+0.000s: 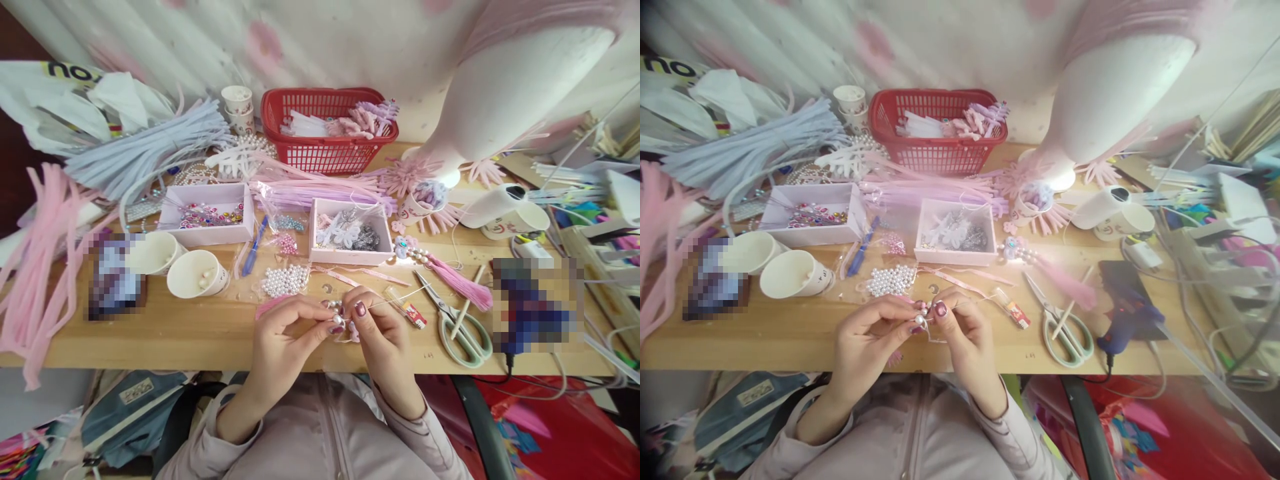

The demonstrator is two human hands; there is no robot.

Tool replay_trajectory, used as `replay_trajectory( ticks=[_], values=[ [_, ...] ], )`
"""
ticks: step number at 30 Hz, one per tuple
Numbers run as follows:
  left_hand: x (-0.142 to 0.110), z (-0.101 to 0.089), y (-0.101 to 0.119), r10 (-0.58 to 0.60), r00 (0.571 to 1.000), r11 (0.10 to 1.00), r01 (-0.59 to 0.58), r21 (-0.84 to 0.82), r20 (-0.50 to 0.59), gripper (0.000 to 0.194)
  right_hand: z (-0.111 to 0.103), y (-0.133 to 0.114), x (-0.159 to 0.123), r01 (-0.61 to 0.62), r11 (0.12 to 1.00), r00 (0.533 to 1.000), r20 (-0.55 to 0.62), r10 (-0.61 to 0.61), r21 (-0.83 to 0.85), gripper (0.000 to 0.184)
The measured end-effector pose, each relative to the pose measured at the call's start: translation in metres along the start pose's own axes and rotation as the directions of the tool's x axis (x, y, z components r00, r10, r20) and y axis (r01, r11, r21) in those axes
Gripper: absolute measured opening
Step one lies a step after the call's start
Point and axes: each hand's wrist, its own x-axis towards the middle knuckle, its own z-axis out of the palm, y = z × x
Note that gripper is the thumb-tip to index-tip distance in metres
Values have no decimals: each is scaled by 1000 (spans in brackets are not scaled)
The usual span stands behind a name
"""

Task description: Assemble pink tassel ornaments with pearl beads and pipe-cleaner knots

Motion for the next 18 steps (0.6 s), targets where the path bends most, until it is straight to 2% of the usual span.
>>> replay_trajectory(
  ticks=[6, 10, 13, 15, 18],
  values=[
    [-2, -3, -2, 31, 999, 999, -31, 7, -9, 12, -4, 6, -1, -12, 1000, 998, -66, 14, 28, 28],
    [-1, -5, -9, -17, 1000, 997, 16, -74, -9, 16, -9, 9, -2, -19, 999, 995, -102, 23, 42, 28],
    [0, -4, -13, -39, 999, 996, 39, -75, 3, 19, -13, 9, -3, -25, 998, 991, -128, 32, 60, 26],
    [0, -3, -14, -27, 1000, 1000, 27, -9, 14, 16, -15, 7, -3, -26, 998, 998, -49, 29, 62, 25],
    [4, -3, -12, 127, 991, 971, -135, 198, 53, 12, -17, 1, 1, -29, 999, 984, 178, 23, 35, 22]
  ],
)
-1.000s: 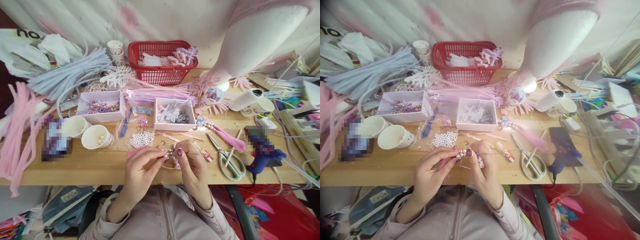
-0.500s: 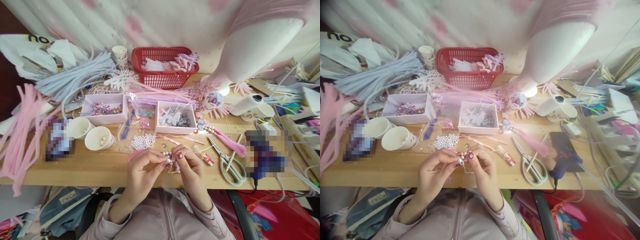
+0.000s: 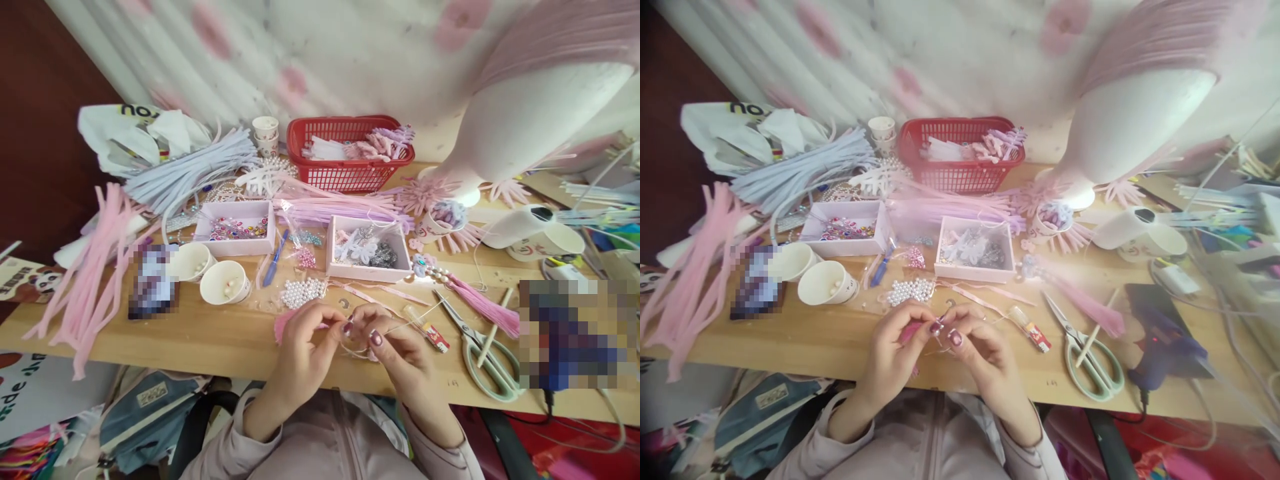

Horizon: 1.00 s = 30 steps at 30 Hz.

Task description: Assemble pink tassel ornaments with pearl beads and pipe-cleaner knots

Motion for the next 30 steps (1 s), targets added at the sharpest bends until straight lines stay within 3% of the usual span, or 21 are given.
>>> replay_trajectory(
  ticks=[3, 8, 12, 16, 20, 25, 30],
  values=[
    [8, -4, 4, 136, 990, 981, -139, 136, 35, 10, -2, -6, 6, 13, 999, 997, 74, -9, -50, 22],
    [24, -9, 16, 50, 995, 999, -49, -16, 91, 12, -1, -13, 13, 80, 994, 989, 129, -70, -68, 21],
    [34, -11, 21, -123, 990, 957, 100, -273, -72, 19, -8, -12, 11, 102, 988, 982, 173, -80, -118, 21],
    [40, -16, 21, -197, 959, 861, 69, -503, -206, 26, -26, -6, 7, 89, 979, 990, 127, -66, -184, 18],
    [42, -17, 18, -218, 939, 852, 51, -521, -266, 29, -38, -5, 7, 53, 970, 993, 112, -27, -236, 17],
    [43, -15, 12, -241, 930, 835, 54, -547, -277, 31, -38, -7, 12, -23, 981, 994, 103, 44, -192, 27],
    [43, -16, 6, -254, 897, 848, 28, -529, -361, 33, -40, -5, 14, -57, 980, 996, 51, 68, -192, 35]
  ],
)
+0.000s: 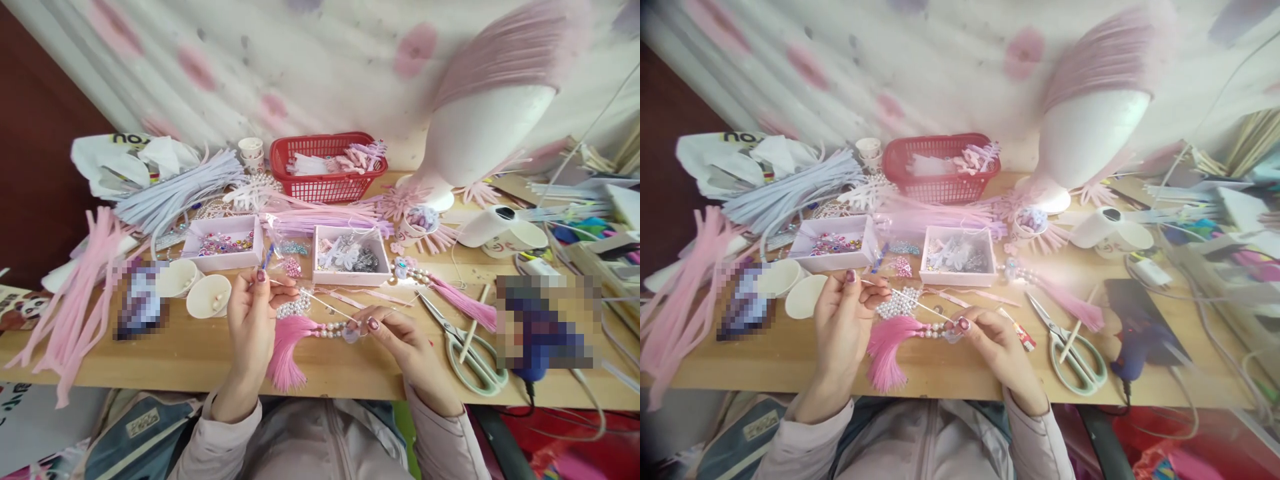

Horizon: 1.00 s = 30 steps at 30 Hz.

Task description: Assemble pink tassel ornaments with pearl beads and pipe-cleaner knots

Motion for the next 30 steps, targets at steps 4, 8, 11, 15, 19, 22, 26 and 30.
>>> replay_trajectory(
  ticks=[4, 8, 11, 15, 19, 22, 26, 30],
  values=[
    [0, -1, -1, -33, 999, 999, 32, 32, 16, 34, -10, -1, -3, -57, 991, 993, -107, 44, -123, 44],
    [-2, -4, 1, -54, 998, 996, 50, 79, 39, 33, -26, -2, -6, -229, 883, 949, -296, 108, -410, 61],
    [-8, -7, 4, -65, 996, 987, 55, 148, 68, 32, -37, 1, -7, -360, 784, 896, -421, 140, -505, 62],
    [-26, -10, 6, -113, 976, 957, 55, 286, 188, 24, -42, -3, -12, -534, 622, 804, -572, 165, -572, 59],
    [-43, -6, 1, -54, 886, 912, -143, 383, 460, 12, -25, -20, -18, -461, 706, 810, -580, 88, -537, 51],
    [-45, -1, -4, 129, 781, 782, -459, 422, 612, 10, 2, -29, -18, -143, 945, 959, -277, 59, -293, 48],
    [-40, -1, -4, 286, 699, 620, -657, 430, 655, 10, 32, -28, -13, -187, 981, 980, 77, 183, 55, 40],
    [-40, -8, -2, 258, 712, 599, -648, 470, 653, 11, 38, -22, -5, -234, 962, 965, 153, 213, 140, 43]
  ],
)
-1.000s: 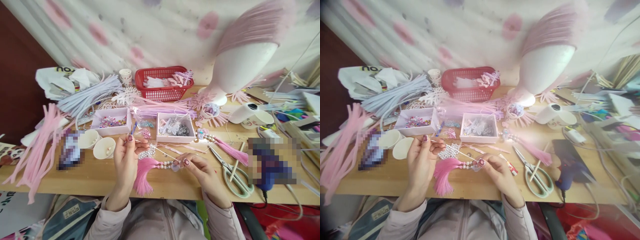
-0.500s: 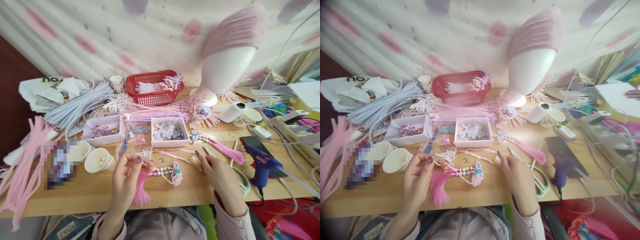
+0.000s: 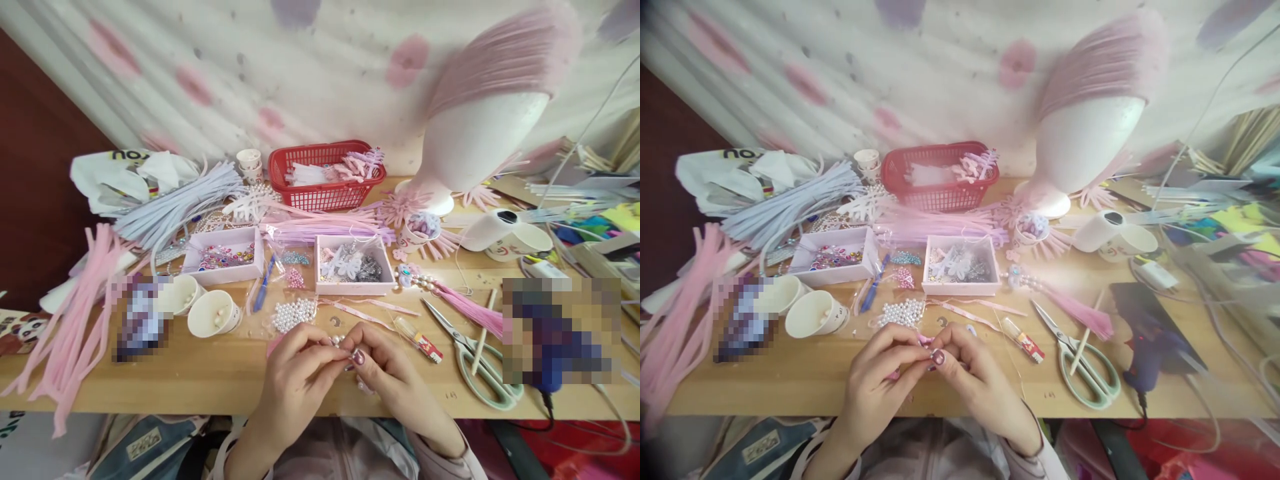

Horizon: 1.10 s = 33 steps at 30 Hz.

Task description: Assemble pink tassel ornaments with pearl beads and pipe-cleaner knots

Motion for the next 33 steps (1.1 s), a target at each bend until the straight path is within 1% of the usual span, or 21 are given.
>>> replay_trajectory(
  ticks=[4, 6, 8, 9, 11, 13, 15, 17, 18, 19, 22, 25, 28, 31, 33],
  values=[
    [-3, -3, 1, -11, 1000, 1000, 11, -14, -13, 9, -6, 3, 4, -40, 996, 993, 112, 30, 85, 45],
    [-4, -5, 1, 10, 1000, 1000, -10, -19, -16, 10, -9, 5, 4, -54, 994, 990, 131, 41, 95, 44],
    [-5, -8, 0, 14, 999, 1000, -14, -9, -33, 11, -10, 8, 4, -62, 996, 993, 104, 55, 68, 43],
    [-6, -9, -3, -12, 999, 1000, 13, 13, -51, 13, -10, 9, 4, -62, 997, 995, 74, 59, 40, 43],
    [-11, -12, -11, -108, 988, 985, 121, 121, -109, 15, -8, 12, 7, -60, 998, 998, 17, 60, -29, 43],
    [-16, -13, -25, -216, 958, 920, 265, 289, -189, 19, -5, 15, 13, -43, 993, 999, -11, 42, -111, 44],
    [-22, -11, -38, -321, 911, 800, 406, 442, -258, 31, 0, 19, 21, 18, 973, 1000, 7, -17, -232, 43],
    [-25, -9, -49, -423, 861, 686, 508, 521, -283, 43, 5, 23, 30, 80, 933, 997, 37, -71, -351, 38],
    [-25, -7, -53, -461, 841, 655, 537, 532, -281, 46, 7, 24, 33, 98, 914, 995, 51, -84, -393, 35],
    [-25, -7, -55, -487, 829, 642, 553, 531, -274, 47, 8, 24, 37, 104, 902, 994, 64, -85, -419, 32],
    [-21, -9, -57, -515, 817, 663, 572, 483, -261, 44, 6, 20, 42, 115, 880, 992, 101, -77, -461, 25],
    [-17, -15, -54, -531, 802, 676, 595, 435, -273, 44, -5, 7, 42, 127, 857, 986, 156, -56, -499, 21],
    [-15, -18, -50, -540, 790, 699, 613, 368, -291, 48, -22, -12, 42, 152, 811, 981, 185, -55, -564, 23],
    [-14, -17, -46, -551, 769, 722, 634, 277, -324, 51, -33, -29, 41, 188, 787, 981, 143, -127, -588, 26],
    [-15, -16, -45, -571, 742, 722, 657, 215, -350, 49, -33, -32, 39, 179, 803, 984, 95, -152, -569, 28]
  ],
)
